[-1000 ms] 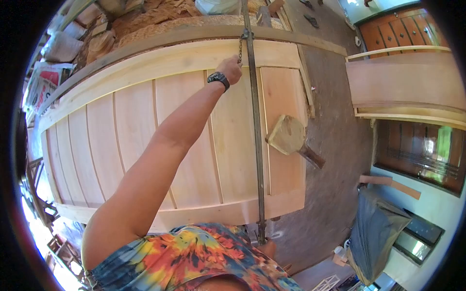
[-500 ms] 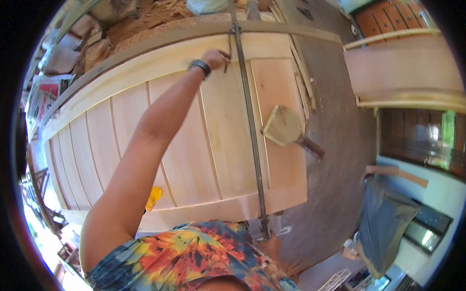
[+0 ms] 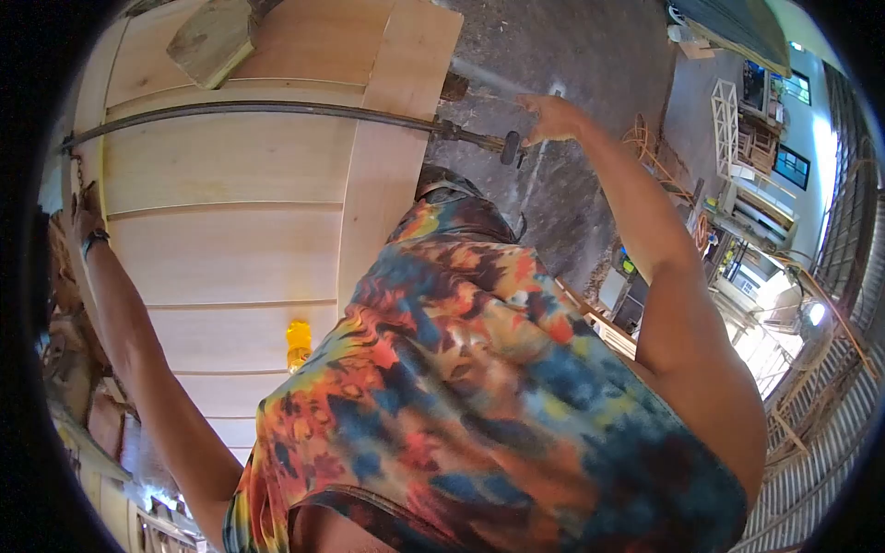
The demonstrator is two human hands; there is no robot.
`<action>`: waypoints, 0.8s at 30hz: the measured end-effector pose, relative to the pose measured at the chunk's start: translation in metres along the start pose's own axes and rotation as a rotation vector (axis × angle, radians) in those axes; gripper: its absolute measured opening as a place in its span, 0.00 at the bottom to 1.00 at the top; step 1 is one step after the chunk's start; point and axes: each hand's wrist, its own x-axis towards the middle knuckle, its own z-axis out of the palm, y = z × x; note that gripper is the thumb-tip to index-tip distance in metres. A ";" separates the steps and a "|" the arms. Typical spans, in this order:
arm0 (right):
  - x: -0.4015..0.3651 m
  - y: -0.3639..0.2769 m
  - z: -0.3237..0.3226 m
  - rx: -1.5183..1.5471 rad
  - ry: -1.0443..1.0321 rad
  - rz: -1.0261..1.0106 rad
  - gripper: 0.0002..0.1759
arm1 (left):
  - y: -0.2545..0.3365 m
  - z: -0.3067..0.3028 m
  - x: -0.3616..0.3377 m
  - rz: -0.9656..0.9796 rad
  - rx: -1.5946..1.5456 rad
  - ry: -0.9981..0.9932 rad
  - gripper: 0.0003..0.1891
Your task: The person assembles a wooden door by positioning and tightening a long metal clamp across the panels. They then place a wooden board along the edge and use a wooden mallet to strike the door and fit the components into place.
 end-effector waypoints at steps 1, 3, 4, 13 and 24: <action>-0.003 0.005 0.001 0.026 -0.026 0.003 0.58 | 0.004 0.000 -0.004 0.016 0.009 -0.004 0.15; 0.005 -0.004 0.007 0.042 -0.043 -0.003 0.57 | -0.003 -0.004 0.007 0.028 -0.090 0.026 0.13; 0.005 -0.011 0.012 0.008 -0.074 -0.056 0.57 | 0.008 0.020 -0.032 0.042 -0.038 0.035 0.13; 0.040 -0.065 0.058 -0.228 -0.153 -0.006 0.36 | 0.017 0.055 -0.077 0.329 0.844 0.018 0.08; 0.022 -0.045 0.056 -0.345 -0.203 -0.107 0.19 | 0.080 0.118 -0.095 0.219 0.664 0.458 0.13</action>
